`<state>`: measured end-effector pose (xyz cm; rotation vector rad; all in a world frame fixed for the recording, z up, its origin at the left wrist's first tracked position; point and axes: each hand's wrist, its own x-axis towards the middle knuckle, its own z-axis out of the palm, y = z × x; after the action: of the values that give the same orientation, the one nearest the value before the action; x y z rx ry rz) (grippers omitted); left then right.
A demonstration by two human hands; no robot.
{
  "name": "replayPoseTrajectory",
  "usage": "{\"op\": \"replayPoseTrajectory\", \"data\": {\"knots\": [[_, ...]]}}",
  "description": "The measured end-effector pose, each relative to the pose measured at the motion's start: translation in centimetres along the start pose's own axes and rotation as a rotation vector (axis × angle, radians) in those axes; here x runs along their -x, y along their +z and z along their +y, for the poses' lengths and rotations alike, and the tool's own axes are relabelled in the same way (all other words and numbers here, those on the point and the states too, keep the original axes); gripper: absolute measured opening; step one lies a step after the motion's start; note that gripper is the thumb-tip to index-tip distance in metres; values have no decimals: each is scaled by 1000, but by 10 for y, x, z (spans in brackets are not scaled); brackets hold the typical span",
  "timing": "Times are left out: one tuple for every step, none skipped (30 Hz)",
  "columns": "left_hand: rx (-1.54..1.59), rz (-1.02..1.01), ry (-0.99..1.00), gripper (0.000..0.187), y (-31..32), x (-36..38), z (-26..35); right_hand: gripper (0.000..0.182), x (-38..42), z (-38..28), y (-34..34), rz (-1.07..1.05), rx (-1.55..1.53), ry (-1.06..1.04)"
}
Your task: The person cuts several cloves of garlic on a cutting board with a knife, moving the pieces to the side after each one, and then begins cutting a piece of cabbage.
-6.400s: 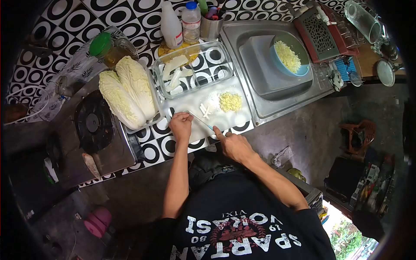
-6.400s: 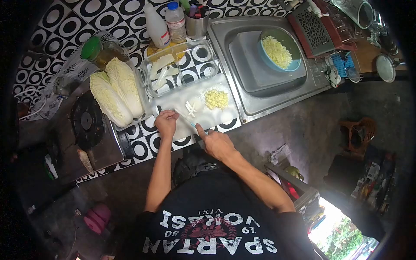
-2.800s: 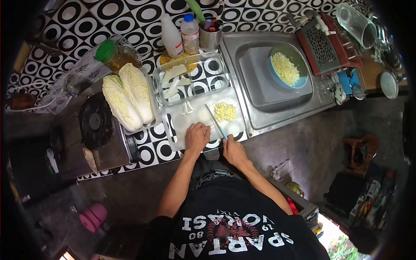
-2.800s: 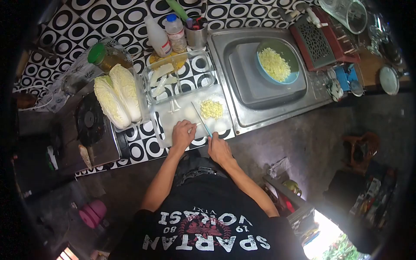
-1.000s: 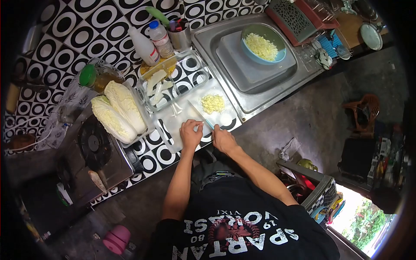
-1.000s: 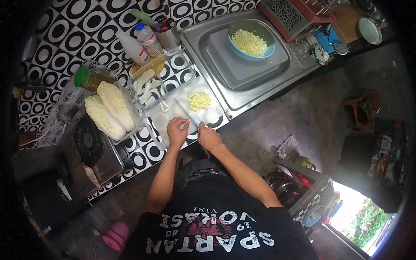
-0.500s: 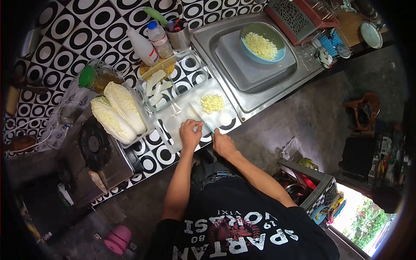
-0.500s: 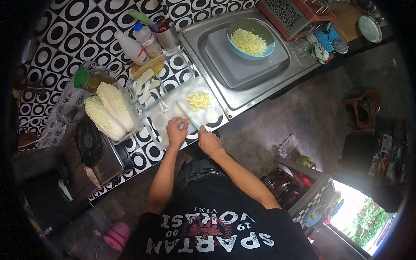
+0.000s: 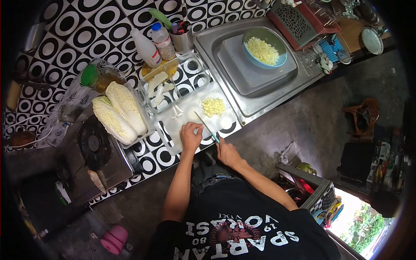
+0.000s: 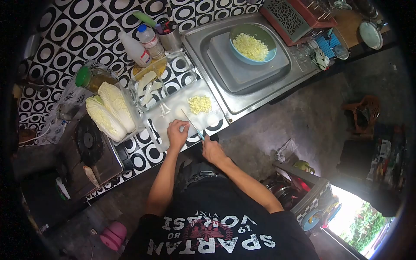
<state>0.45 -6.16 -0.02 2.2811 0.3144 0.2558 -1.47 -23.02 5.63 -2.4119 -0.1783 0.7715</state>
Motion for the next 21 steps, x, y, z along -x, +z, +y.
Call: {"op": "replayPoseTrajectory", "data": {"knots": [[-4, 12, 26, 7, -1, 0, 1, 25, -1, -1, 1, -1, 0, -3], [-6, 11, 26, 7, -2, 0, 1, 25, -3, -1, 3, -5, 10, 10], [-6, 13, 26, 7, -1, 1, 1, 25, -6, -1, 5, -6, 19, 25], [-7, 15, 28, 7, 0, 0, 0, 25, -10, -1, 7, -2, 16, 26], [-7, 14, 33, 7, 0, 0, -1, 25, -15, 0, 9, 5, 19, 12], [3, -3, 8, 7, 0, 0, -2, 25, -19, -3, 8, 10, 23, -3], [13, -19, -17, 6, 1, 0, -2, 25, -24, -5, 9, 14, 20, -2], [13, -21, -13, 6, 1, 0, -3, 25, -29, -9, 9, 11, 18, -13], [20, -23, -19, 6, 1, 0, -3, 25, -32, -12, 7, 8, 16, -24], [26, -24, -25, 6, 1, 0, -3, 25, -33, -14, 5, 12, 14, -23], [26, -24, -23, 6, 1, 0, -3, 26, -33, -17, 3, 3, 13, -20], [20, -18, -23, 6, 1, 0, -3, 26, -32, -21, 0, -6, 12, -17], [15, -10, -25, 6, 2, 0, -3, 26, -29, -24, -5, -6, 14, -19], [16, -8, -26, 6, 2, 0, -4, 26, -24, -26, -9, -19, 7, 2], [24, -6, -27, 6, 3, 0, -4, 26, -21, -27, -11, -34, 1, 23], [32, -4, -29, 6, 3, 0, -4, 26, -18, -24, -10, -37, 3, 23], [33, -3, -32, 6, 3, 1, -4, 26, -14, -20, -8, -29, 10, 16], [29, -2, -28, 6, 2, 1, -3, 26, -11, -19, -7, -18, 16, 8], [25, -1, -24, 5, 2, 0, -1, 26, -9, -18, -5, -17, 17, 8], [25, 0, -24, 5, 1, -1, 0, 25, -7, -18, -3, -39, 36, 35], [27, 6, -13, 7, 0, -1, 0, 24, -6, -18, -2, -61, 54, 60]]}}
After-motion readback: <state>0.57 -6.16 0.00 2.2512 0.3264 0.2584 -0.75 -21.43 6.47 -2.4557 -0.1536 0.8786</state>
